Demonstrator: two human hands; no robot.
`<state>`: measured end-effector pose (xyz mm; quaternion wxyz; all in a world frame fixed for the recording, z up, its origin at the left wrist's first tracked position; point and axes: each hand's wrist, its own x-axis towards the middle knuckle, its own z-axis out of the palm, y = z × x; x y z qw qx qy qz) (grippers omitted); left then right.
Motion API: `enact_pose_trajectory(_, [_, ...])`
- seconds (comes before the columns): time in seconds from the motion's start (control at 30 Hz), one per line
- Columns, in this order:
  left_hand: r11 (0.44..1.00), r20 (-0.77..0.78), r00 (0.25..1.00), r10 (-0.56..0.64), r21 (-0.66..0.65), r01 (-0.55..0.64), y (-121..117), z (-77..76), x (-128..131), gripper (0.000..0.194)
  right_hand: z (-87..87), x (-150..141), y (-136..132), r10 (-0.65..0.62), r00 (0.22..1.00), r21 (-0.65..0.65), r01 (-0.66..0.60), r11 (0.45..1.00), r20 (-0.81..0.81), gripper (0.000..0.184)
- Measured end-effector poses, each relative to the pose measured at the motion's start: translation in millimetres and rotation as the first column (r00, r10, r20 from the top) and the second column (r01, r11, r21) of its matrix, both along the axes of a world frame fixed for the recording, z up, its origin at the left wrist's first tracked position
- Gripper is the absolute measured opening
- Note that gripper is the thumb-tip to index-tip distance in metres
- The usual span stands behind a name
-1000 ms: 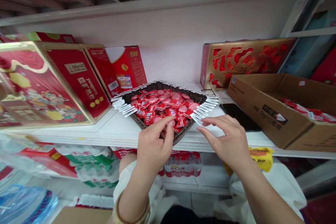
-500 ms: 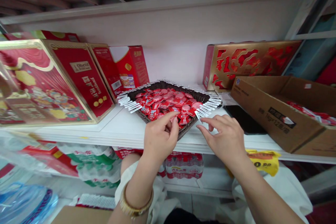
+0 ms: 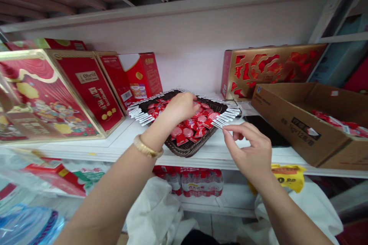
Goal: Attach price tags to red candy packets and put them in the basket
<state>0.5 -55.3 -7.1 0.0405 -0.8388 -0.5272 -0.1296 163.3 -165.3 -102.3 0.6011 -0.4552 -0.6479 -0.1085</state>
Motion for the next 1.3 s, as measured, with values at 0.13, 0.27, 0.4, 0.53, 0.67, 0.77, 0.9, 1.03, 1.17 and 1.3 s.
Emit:
enact_pose_trajectory(0.13, [0.986,-0.147,0.988,0.048,-0.152,-0.071,32.5,-1.7,24.6,0.030,1.3,4.3,-10.2,-0.014,0.998,-0.001,0.014,1.000,-0.061,0.006])
enact_pose_trajectory(0.27, [0.973,-0.176,0.982,0.066,-0.207,-0.103,42.1,-11.5,30.7,0.036,-4.7,9.4,-14.5,-0.004,0.990,-0.070,-0.006,0.998,-0.138,0.006])
enact_pose_trajectory(0.4, [0.978,-0.085,0.996,0.038,-0.202,-0.054,37.2,-11.6,24.8,0.032,-10.0,13.9,-15.1,0.123,0.925,-0.166,-0.193,0.967,-0.359,0.005])
enact_pose_trajectory(0.53, [0.981,0.103,0.995,-0.008,-0.192,0.028,29.7,-8.4,15.5,0.020,-10.5,18.0,-15.7,0.246,0.779,-0.172,-0.410,0.896,-0.577,0.010])
enact_pose_trajectory(0.67, [0.976,0.328,0.945,-0.024,-0.198,0.093,20.9,-7.7,5.7,0.021,-11.4,19.5,-16.5,0.268,0.691,-0.148,-0.479,0.865,-0.671,0.013])
enact_pose_trajectory(0.77, [0.976,0.487,0.874,-0.009,-0.185,0.114,8.5,-7.2,-1.1,0.020,-12.2,18.9,-17.8,0.280,0.635,-0.114,-0.506,0.855,-0.720,0.015])
enact_pose_trajectory(0.9, [0.978,0.795,0.606,0.030,-0.150,0.148,-26.0,-7.3,-7.4,0.019,-10.7,20.6,-22.4,0.327,0.539,-0.062,-0.581,0.811,-0.777,0.023])
enact_pose_trajectory(1.03, [0.863,0.960,0.007,0.279,-0.254,0.436,-80.0,-20.7,-6.1,0.012,-8.6,24.9,-27.9,0.365,0.448,-0.058,-0.691,0.720,-0.816,0.024])
enact_pose_trajectory(1.17, [0.685,0.854,-0.104,0.509,-0.329,0.650,-127.0,-48.9,6.6,0.024,-7.0,25.3,-32.8,0.361,0.390,-0.056,-0.741,0.670,-0.847,0.024])
enact_pose_trajectory(1.3, [0.640,0.793,-0.163,0.586,-0.330,0.694,-149.6,-71.0,23.2,0.032,-9.1,24.8,-40.0,0.359,0.407,-0.018,-0.682,0.731,-0.840,0.022])
